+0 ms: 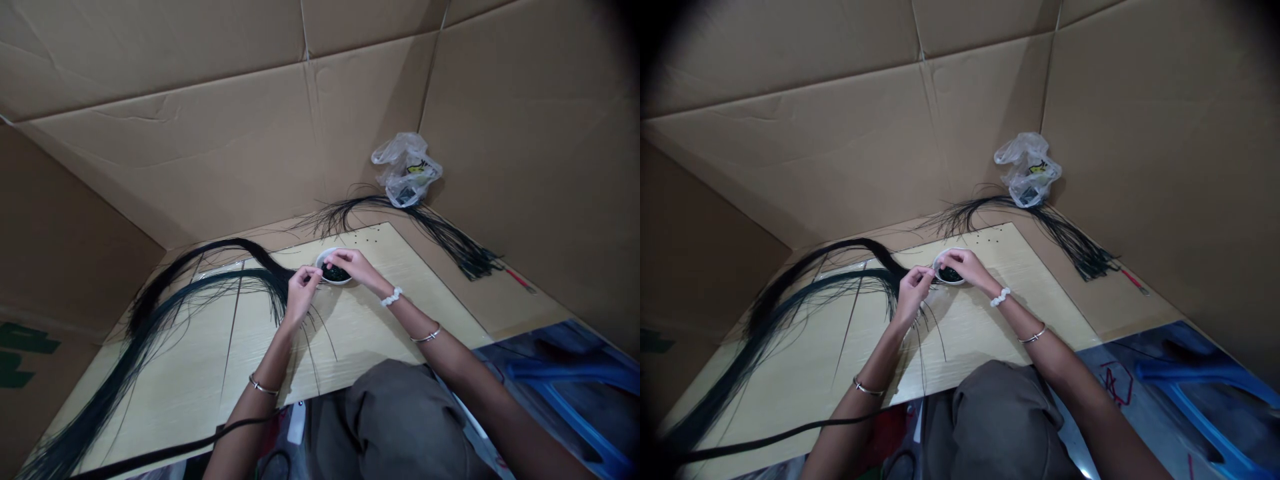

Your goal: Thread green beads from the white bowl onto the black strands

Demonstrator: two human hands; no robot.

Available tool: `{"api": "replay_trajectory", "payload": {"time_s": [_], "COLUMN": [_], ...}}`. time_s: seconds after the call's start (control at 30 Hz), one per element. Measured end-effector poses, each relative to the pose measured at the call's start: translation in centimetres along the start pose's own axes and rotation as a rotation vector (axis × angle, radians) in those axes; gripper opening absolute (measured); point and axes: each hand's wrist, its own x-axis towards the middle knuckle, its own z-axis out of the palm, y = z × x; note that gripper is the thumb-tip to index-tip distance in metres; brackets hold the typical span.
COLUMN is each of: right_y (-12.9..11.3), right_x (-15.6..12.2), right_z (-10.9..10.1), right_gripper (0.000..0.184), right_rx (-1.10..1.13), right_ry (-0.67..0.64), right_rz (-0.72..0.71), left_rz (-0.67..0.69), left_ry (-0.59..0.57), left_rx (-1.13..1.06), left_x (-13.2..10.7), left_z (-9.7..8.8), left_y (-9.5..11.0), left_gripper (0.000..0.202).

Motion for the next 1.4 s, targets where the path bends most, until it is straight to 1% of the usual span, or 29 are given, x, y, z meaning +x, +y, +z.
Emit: {"api": "replay_trajectory", "payload": {"time_s": [0.07, 0.13, 0.2, 0.27, 0.37, 0.47, 0.57, 0.7, 0.8, 0.83, 0.9, 1.0, 1.07, 1.23, 1.4], "right_y": [0.3, 0.7, 0.9, 0.9, 0.8, 0.7, 0.7, 1.4, 1.7, 1.7, 1.5, 0.9, 0.4, -0.3, -0.6], "right_x": [0.2, 0.3, 0.3, 0.3, 0.5, 0.7, 0.8, 0.6, 0.5, 0.6, 0.6, 0.5, 0.4, 0.1, -0.1], "right_z": [-0.3, -0.6, -0.8, -0.9, -0.7, -0.3, -0.5, -1.5, -2.2, -2.3, -2.3, -1.9, -1.6, -0.9, -0.6], "right_gripper": [0.028, 0.020, 0.016, 0.018, 0.013, 0.009, 0.012, 0.015, 0.017, 0.017, 0.020, 0.030, 0.035, 0.040, 0.045], "right_rx": [-0.140, -0.407, -0.698, -0.910, -1.065, -1.092, -1.050, -0.961, -0.830, -0.742, -0.472, -0.047, 0.086, 0.147, 0.181], "right_ry": [0.094, 0.142, 0.119, 0.052, -0.037, -0.080, -0.063, -0.033, 0.011, 0.024, 0.017, -0.050, -0.081, -0.119, -0.141], "right_rz": [-0.043, -0.059, -0.041, 0.015, 0.079, 0.079, 0.081, 0.067, 0.069, 0.072, 0.070, 0.066, 0.079, 0.099, 0.126], "left_rz": [-0.009, -0.025, -0.038, -0.043, -0.047, -0.052, -0.063, -0.074, -0.085, -0.089, -0.095, -0.097, -0.095, -0.097, -0.087], "left_ry": [0.010, 0.009, 0.005, 0.008, 0.020, 0.025, 0.020, 0.005, -0.002, -0.002, -0.002, -0.008, -0.008, -0.011, -0.015], "left_rx": [-0.015, -0.033, -0.049, -0.056, -0.059, -0.068, -0.090, -0.118, -0.149, -0.160, -0.180, -0.192, -0.193, -0.186, -0.166], "left_x": [0.0, 0.0, 0.0, 0.0, 0.1, 0.2, 0.2, 0.2, 0.2, 0.2, 0.1, -0.1, -0.3, -0.5, -0.5], "left_z": [0.1, 0.2, 0.3, 0.3, 0.3, 0.3, 0.2, 0.0, 0.0, 0.0, 0.1, 0.0, 0.0, 0.1, 0.0], "left_y": [0.0, 0.1, 0.1, 0.0, -0.1, -0.1, -0.1, -0.1, -0.1, 0.0, 0.1, 0.6, 0.9, 1.4, 1.4], "left_gripper": [0.033, 0.033, 0.032, 0.032, 0.033, 0.034, 0.036, 0.037, 0.036, 0.037, 0.037, 0.038, 0.038, 0.038, 0.039]}}
